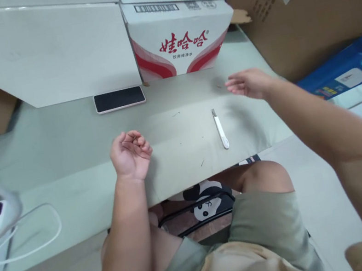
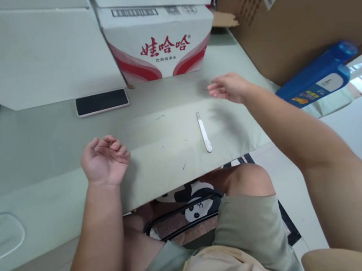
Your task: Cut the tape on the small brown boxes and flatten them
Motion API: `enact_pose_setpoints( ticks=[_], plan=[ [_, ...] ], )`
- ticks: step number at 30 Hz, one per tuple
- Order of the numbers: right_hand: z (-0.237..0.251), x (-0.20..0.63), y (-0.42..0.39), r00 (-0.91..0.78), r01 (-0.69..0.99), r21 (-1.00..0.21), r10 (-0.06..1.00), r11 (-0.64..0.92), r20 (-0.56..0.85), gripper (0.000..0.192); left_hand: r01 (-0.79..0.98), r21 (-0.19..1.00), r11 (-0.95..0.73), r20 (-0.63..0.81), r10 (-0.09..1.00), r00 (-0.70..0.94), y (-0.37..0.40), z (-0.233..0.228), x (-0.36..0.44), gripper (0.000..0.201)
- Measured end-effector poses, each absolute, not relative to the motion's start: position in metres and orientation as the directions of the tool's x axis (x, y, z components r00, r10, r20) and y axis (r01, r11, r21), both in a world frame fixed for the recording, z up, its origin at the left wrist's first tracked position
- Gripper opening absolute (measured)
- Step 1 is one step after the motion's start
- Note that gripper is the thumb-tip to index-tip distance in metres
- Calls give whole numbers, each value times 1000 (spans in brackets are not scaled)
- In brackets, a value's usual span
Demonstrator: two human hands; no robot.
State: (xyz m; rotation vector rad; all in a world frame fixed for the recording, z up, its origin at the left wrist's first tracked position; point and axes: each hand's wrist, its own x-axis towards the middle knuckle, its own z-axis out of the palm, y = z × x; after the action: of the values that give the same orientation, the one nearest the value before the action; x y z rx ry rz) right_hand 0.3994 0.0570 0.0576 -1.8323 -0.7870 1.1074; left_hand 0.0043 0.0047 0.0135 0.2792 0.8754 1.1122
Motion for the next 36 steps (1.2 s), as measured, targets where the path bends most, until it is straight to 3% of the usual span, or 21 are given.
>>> enact_pose_setpoints(
  ticks=[6, 13, 18, 21, 24, 31, 33, 36],
  plan=[
    [47, 310, 30, 209, 223, -825, 852, -519, -479, 3, -763, 539, 358, -412, 902, 132, -3, 24, -17, 35],
    [56, 169, 61, -68, 470, -821, 914, -323, -399, 8, -920, 356, 164, -371, 928, 22, -23, 31, -63, 34],
    [61, 30, 94, -377, 691, -713, 900, 116, -218, 24, -974, 225, 39, -389, 920, -53, -31, 33, -100, 36],
    [74, -56, 115, -567, 670, -575, 823, 469, 11, 33, -983, 179, -30, -397, 912, -100, -32, 34, -115, 34],
    [95, -132, 137, -666, 618, -378, 715, 689, 212, 36, -984, 166, -64, -433, 892, -131, -30, 34, -126, 33],
    [132, -198, 158, -708, 690, -81, 694, 719, 129, 31, -963, 249, -104, -417, 886, -203, -26, 30, -140, 29],
    [134, -183, 151, -737, 663, -33, 660, 748, 144, 32, -929, 339, -150, -414, 863, -291, -26, 28, -138, 28],
    [129, -135, 139, -756, 638, -3, 627, 770, 190, 23, -749, 598, -286, -342, 754, -561, -26, 23, -130, 21]
  ],
)
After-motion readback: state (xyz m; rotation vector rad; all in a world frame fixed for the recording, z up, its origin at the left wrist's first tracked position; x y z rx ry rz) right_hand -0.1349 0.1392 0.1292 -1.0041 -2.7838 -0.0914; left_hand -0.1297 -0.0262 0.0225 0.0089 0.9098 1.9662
